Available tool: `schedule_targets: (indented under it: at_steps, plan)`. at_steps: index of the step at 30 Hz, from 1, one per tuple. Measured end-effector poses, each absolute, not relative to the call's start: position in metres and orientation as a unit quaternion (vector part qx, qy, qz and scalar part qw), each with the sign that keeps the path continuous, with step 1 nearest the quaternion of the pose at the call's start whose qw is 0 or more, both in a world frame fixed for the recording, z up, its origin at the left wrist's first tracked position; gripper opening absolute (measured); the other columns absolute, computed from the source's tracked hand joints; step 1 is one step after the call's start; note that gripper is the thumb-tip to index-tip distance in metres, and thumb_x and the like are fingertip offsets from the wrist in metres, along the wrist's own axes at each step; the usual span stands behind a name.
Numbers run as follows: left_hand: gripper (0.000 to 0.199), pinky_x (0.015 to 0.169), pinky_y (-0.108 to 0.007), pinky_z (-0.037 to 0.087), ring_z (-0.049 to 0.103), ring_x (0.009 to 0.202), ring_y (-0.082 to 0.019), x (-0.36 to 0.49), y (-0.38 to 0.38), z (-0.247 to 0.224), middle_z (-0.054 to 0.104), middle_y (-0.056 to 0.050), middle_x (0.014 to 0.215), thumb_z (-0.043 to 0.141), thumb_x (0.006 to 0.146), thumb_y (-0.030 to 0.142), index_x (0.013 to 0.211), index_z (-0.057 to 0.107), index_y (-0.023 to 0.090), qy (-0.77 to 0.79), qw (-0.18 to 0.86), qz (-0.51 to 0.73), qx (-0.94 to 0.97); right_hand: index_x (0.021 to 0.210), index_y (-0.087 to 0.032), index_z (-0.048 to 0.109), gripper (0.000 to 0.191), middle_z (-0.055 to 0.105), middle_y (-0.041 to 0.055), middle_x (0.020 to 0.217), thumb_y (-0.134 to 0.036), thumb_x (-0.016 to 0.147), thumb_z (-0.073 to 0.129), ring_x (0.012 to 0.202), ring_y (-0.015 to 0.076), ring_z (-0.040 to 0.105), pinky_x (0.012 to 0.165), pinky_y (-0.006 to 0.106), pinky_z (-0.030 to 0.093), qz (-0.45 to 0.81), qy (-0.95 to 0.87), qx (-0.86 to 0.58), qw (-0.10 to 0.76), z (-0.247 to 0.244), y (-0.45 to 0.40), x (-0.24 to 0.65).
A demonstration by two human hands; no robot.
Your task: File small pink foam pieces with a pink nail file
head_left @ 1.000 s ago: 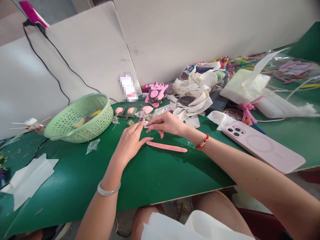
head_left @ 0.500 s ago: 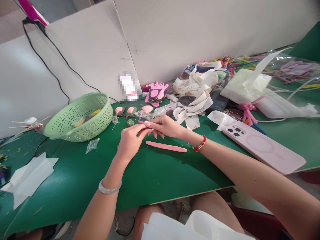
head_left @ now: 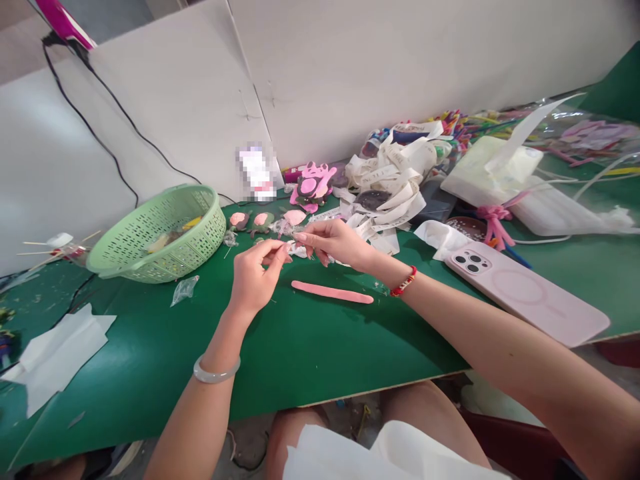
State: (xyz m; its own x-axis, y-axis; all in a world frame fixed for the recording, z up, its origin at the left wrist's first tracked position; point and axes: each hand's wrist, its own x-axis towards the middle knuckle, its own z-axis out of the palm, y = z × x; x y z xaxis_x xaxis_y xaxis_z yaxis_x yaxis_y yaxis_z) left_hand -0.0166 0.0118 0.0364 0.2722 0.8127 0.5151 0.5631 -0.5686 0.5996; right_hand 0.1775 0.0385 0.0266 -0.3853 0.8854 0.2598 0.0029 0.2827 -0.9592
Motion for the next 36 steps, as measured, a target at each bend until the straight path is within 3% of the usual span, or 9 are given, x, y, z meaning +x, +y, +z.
schedule_targets:
  at_steps: [9,15,18,26,36]
  plan:
    - [0.040,0.055,-0.021,0.048,0.061,0.055,-0.012,-0.026,0.021,0.042,0.062,-0.001,0.056,0.047,0.097,0.043,0.068,0.062,0.019,0.496,0.225,0.435,0.717,0.067,-0.013,0.064,0.047,0.068,0.0031,0.062,-0.057,0.083,0.066,0.039,0.0055,0.050,0.039,0.019,0.038,0.516,-0.632,-0.336,0.470,0.023,0.044,0.180]
    - [0.033,0.066,-0.026,0.054,0.070,0.078,-0.019,-0.023,0.021,0.036,0.077,-0.007,0.096,0.059,0.091,0.044,0.104,0.076,0.018,0.458,0.264,0.420,0.738,0.069,-0.013,0.067,0.053,0.066,0.0026,0.056,-0.064,0.082,0.063,0.035,0.0060,0.048,0.036,0.019,0.037,0.532,-0.624,-0.343,0.459,0.026,0.041,0.177]
    - [0.035,0.070,-0.029,0.056,0.071,0.084,-0.020,-0.020,0.019,0.034,0.076,-0.007,0.104,0.061,0.090,0.045,0.109,0.075,0.020,0.437,0.270,0.424,0.746,0.064,-0.013,0.065,0.056,0.066,0.0030,0.054,-0.066,0.082,0.062,0.035,0.0057,0.046,0.036,0.020,0.037,0.521,-0.622,-0.352,0.466,0.028,0.036,0.174]
    - [0.040,0.051,-0.027,0.053,0.071,0.058,-0.019,-0.008,0.015,0.033,0.076,-0.007,0.075,0.062,0.087,0.053,0.090,0.075,0.015,0.463,0.375,0.435,0.675,0.061,-0.015,0.059,0.058,0.064,0.0020,0.054,-0.069,0.081,0.060,0.035,0.0052,0.040,0.036,0.021,0.032,0.469,-0.594,-0.396,0.519,0.028,0.025,0.162]
    - [0.050,0.066,-0.030,0.059,0.074,0.072,-0.021,0.000,0.011,0.031,0.076,-0.012,0.083,0.073,0.073,0.061,0.087,0.071,0.013,0.457,0.543,0.407,0.575,0.064,-0.014,0.066,0.056,0.058,0.0018,0.059,-0.067,0.081,0.060,0.058,0.0119,0.049,0.053,0.025,0.038,0.362,-0.645,-0.375,0.559,0.020,0.023,0.157]
